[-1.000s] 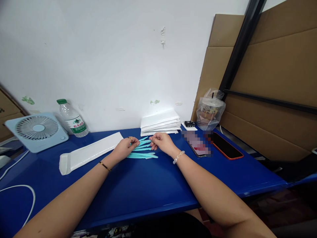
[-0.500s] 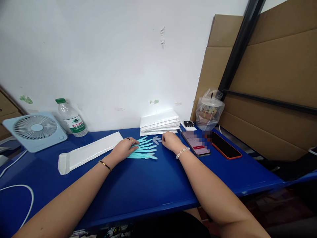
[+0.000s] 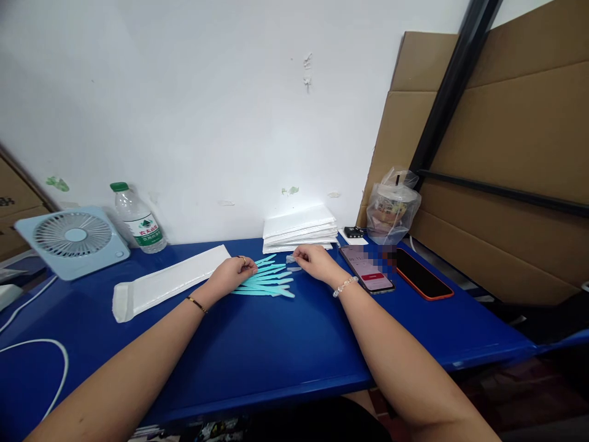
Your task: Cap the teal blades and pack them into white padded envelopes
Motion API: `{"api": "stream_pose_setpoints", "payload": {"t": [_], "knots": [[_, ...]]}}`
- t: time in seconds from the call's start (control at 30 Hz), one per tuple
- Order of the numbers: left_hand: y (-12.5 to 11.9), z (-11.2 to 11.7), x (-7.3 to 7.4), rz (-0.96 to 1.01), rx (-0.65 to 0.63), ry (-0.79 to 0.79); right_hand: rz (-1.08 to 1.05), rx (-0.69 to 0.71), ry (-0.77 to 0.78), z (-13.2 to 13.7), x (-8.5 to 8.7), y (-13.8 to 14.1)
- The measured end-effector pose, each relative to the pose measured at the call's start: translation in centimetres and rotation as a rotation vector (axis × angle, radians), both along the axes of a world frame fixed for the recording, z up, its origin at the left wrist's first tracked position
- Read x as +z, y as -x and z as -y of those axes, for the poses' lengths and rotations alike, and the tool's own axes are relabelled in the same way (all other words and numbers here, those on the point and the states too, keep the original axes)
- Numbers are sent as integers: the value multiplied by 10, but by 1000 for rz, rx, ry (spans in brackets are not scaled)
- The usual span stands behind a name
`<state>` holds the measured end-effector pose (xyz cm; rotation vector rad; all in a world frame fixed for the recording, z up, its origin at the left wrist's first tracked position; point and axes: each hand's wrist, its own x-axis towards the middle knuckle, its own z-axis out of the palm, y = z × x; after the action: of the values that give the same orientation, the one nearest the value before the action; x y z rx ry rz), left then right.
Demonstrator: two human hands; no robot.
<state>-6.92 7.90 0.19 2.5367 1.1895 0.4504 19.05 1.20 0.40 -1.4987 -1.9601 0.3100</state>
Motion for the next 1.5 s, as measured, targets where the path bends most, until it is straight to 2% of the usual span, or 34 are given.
{"api": "stream_pose_setpoints", "payload": {"t": [0.23,0.37,0.47,0.53,0.7,0.83,0.97,1.1,1.27,1.37,1.5], "knots": [[-1,0,1,45,-21,21,-54,72,12,1,0,8],[-3,4,4,70,-79,13,-117,130,82,2,-1,15],[-2,7,7,54,-136,91,-140,198,141,3,-1,15],[-1,7,9,39,-131,118,-124,190,137,3,0,11],[3,2,5,0,-68,-20,118,117,17,-2,-5,-1],[3,-2,0,-51,-57,24,310,76,3,-6,-11,2],[1,-1,0,-100,-32,49,370,21,0,-5,-11,7],[0,2,3,-75,-10,-43,162,-9,18,-3,-8,5],[1,3,5,-48,17,-79,-334,-75,69,-5,-5,0],[2,2,5,-51,22,-92,-626,-53,152,-5,-3,1],[3,0,5,-39,33,-78,-734,2,189,-3,1,4]]}}
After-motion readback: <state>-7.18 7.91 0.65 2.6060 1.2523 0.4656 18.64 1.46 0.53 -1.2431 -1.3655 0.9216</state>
